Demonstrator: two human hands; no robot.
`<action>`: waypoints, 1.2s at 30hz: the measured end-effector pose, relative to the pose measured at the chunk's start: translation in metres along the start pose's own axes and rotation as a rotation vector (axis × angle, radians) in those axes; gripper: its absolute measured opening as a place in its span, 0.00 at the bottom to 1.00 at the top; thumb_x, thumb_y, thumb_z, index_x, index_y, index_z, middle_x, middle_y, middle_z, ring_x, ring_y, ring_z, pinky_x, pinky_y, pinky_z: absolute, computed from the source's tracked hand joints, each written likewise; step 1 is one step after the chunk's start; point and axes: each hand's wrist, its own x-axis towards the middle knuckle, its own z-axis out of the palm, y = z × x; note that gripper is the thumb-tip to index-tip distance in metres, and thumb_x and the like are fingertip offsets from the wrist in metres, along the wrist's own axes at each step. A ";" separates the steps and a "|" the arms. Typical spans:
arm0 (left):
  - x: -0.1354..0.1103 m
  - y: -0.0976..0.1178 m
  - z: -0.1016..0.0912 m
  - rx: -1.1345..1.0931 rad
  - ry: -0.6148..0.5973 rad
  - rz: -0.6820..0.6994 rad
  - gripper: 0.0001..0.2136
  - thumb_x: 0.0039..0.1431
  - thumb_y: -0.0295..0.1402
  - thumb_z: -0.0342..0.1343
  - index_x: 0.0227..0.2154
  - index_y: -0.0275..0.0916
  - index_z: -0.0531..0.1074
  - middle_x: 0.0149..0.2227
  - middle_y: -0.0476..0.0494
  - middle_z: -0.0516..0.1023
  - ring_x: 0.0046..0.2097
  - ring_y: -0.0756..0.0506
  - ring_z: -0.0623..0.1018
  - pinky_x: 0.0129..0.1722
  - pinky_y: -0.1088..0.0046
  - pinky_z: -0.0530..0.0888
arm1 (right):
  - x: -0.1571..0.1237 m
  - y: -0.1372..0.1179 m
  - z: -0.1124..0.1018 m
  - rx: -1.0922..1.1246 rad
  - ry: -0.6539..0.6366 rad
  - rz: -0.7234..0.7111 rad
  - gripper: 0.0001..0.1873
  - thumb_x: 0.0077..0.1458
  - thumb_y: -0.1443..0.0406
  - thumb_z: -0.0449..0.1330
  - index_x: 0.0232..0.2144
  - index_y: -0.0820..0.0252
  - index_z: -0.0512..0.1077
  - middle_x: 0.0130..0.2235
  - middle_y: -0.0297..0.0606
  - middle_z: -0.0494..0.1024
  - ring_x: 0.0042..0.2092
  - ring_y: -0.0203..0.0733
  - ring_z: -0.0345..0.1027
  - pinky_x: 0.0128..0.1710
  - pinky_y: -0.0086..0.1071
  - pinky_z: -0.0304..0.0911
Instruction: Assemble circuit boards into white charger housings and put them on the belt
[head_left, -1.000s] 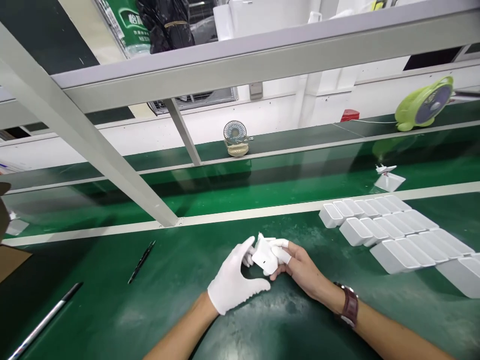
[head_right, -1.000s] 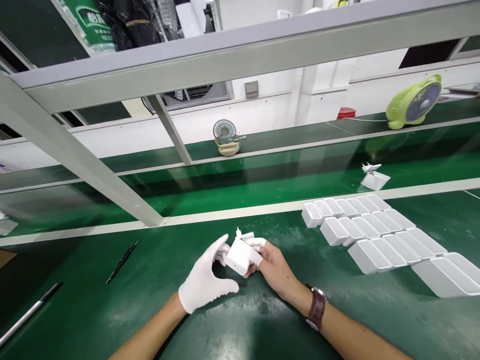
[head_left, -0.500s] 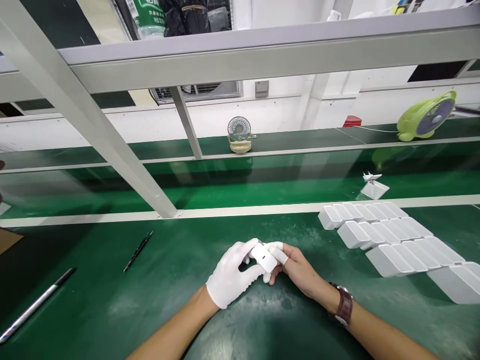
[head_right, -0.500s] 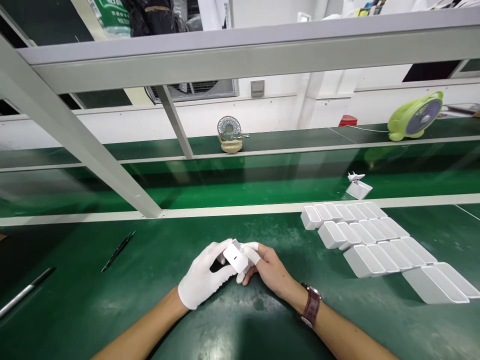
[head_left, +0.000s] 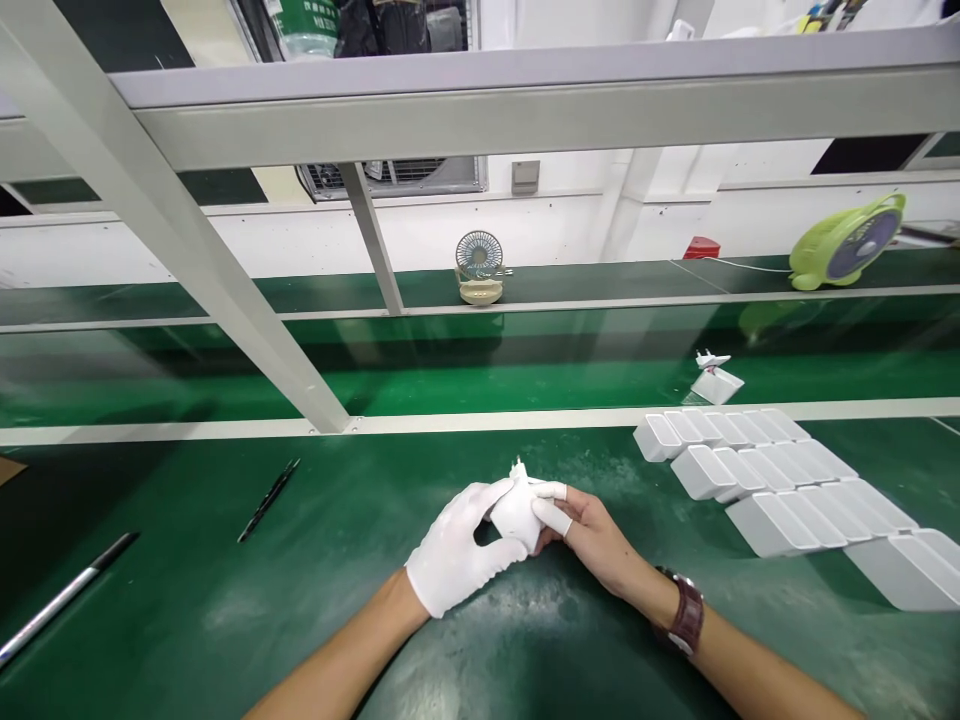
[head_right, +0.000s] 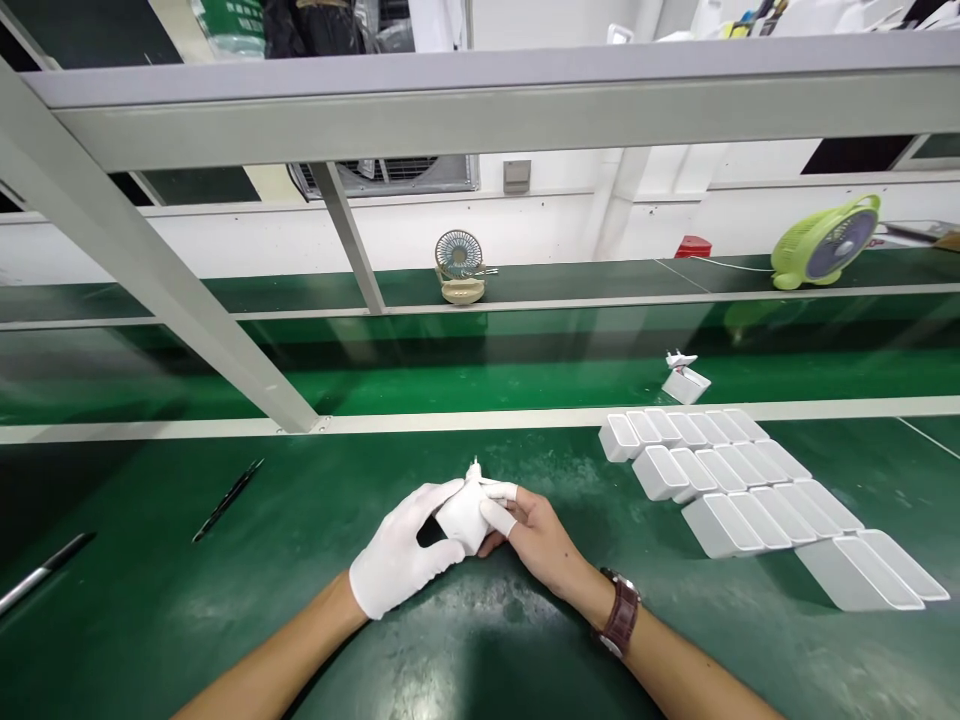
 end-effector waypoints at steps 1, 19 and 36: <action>0.001 -0.001 0.000 -0.002 -0.002 -0.029 0.28 0.58 0.36 0.63 0.61 0.49 0.64 0.50 0.47 0.75 0.48 0.45 0.76 0.51 0.65 0.74 | 0.000 0.000 0.000 -0.081 0.034 -0.087 0.16 0.61 0.55 0.62 0.47 0.58 0.76 0.41 0.42 0.80 0.36 0.41 0.76 0.39 0.38 0.74; 0.023 -0.001 -0.005 -0.031 -0.069 -0.218 0.16 0.56 0.38 0.62 0.47 0.43 0.73 0.47 0.45 0.79 0.48 0.41 0.79 0.52 0.61 0.75 | -0.008 -0.018 0.004 -1.159 -0.064 -1.157 0.11 0.60 0.68 0.57 0.46 0.60 0.73 0.45 0.41 0.78 0.46 0.43 0.71 0.42 0.36 0.68; 0.098 -0.046 -0.051 0.256 0.307 -0.439 0.24 0.53 0.52 0.60 0.44 0.38 0.78 0.41 0.41 0.83 0.47 0.33 0.80 0.49 0.59 0.74 | -0.014 0.018 0.015 -1.308 -0.407 -1.117 0.08 0.64 0.59 0.60 0.35 0.57 0.72 0.37 0.32 0.77 0.36 0.38 0.66 0.36 0.33 0.60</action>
